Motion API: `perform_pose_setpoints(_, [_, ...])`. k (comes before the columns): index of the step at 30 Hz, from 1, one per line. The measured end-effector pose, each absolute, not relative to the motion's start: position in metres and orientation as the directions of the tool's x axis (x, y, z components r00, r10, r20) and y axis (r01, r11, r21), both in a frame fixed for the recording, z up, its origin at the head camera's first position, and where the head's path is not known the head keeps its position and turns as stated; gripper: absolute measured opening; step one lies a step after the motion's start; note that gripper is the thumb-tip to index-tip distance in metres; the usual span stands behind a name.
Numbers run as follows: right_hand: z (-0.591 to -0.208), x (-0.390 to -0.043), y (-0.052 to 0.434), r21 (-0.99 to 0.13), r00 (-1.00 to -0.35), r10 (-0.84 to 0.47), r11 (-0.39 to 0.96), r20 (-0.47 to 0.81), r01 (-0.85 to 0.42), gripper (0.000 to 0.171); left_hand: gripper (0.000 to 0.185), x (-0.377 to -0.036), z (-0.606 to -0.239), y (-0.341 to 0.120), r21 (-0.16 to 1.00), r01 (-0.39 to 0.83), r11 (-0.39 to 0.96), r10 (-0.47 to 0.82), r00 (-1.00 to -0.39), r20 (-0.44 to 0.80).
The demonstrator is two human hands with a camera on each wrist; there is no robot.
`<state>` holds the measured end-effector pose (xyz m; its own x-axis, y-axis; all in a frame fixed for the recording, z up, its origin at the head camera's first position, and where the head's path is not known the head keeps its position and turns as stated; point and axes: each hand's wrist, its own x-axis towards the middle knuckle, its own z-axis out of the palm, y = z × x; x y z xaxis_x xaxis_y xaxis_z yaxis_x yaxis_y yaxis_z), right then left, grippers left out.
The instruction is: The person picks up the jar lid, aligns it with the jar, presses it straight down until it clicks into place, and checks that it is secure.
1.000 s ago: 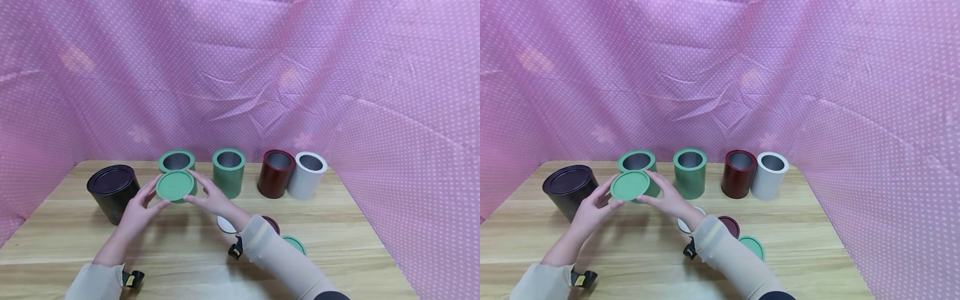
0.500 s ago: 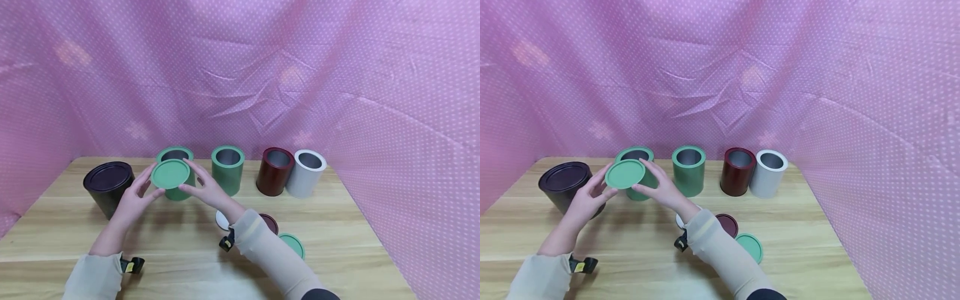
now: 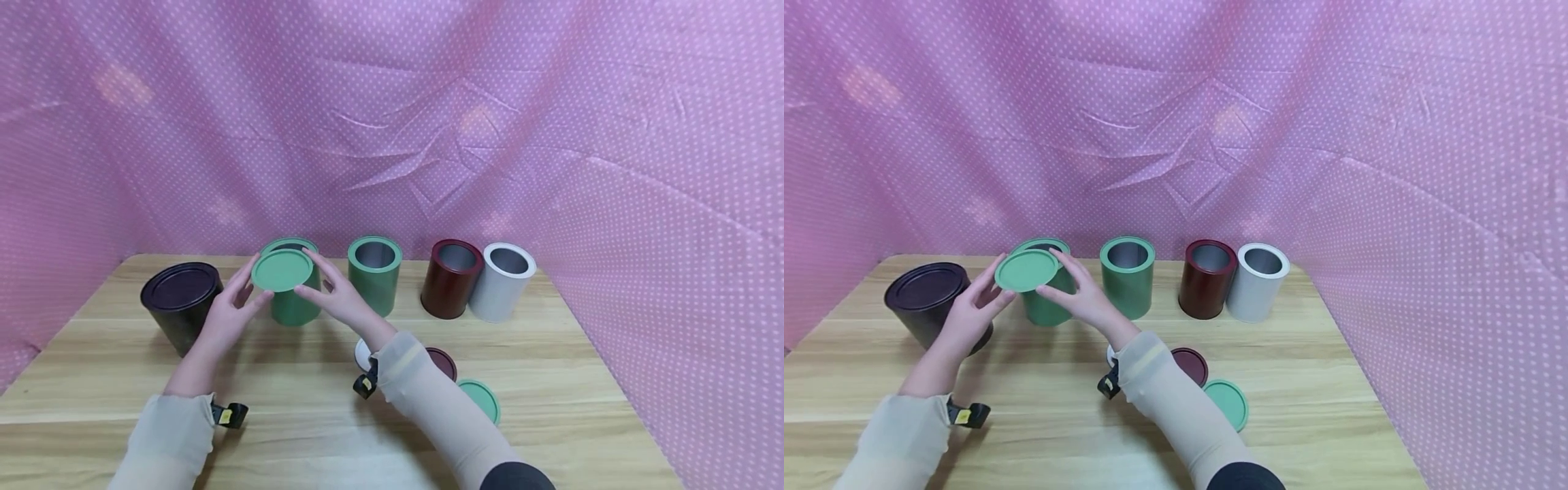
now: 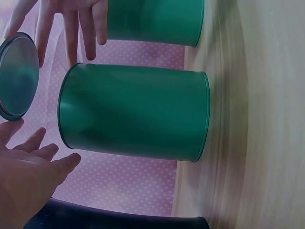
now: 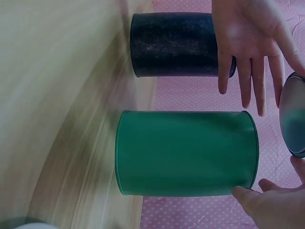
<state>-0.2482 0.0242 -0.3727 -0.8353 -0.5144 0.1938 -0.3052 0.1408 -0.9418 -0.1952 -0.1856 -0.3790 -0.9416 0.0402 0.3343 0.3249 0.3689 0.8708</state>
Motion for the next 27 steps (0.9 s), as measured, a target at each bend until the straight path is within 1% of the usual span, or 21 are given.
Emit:
perform_pose_setpoints(6, [-0.373, -0.251, 0.025, -0.953, -0.848, -0.503, 0.139, 0.167, -0.270, 0.069, 0.068, -0.201, -0.383, -0.185, 0.871, 0.321, 0.372, 0.043, -0.943, 0.329])
perform_pose_setpoints(14, [-0.371, -0.259, 0.019, -0.949, -0.845, -0.506, 0.140, 0.176, -0.282, 0.069, 0.069, -0.206, -0.376, -0.190, 0.869, 0.312, 0.383, 0.029, -0.945, 0.327])
perform_pose_setpoints(22, [-0.378, -0.267, 0.017, -0.941, -0.854, -0.495, 0.185, 0.160, -0.284, 0.068, 0.072, -0.212, -0.377, -0.192, 0.859, 0.279, 0.429, 0.048, -0.957, 0.286])
perform_pose_setpoints(27, [-0.374, -0.272, 0.015, -0.943, -0.867, -0.473, 0.190, 0.156, -0.273, 0.068, 0.072, -0.221, -0.374, -0.193, 0.865, 0.273, 0.420, 0.055, -0.960, 0.276])
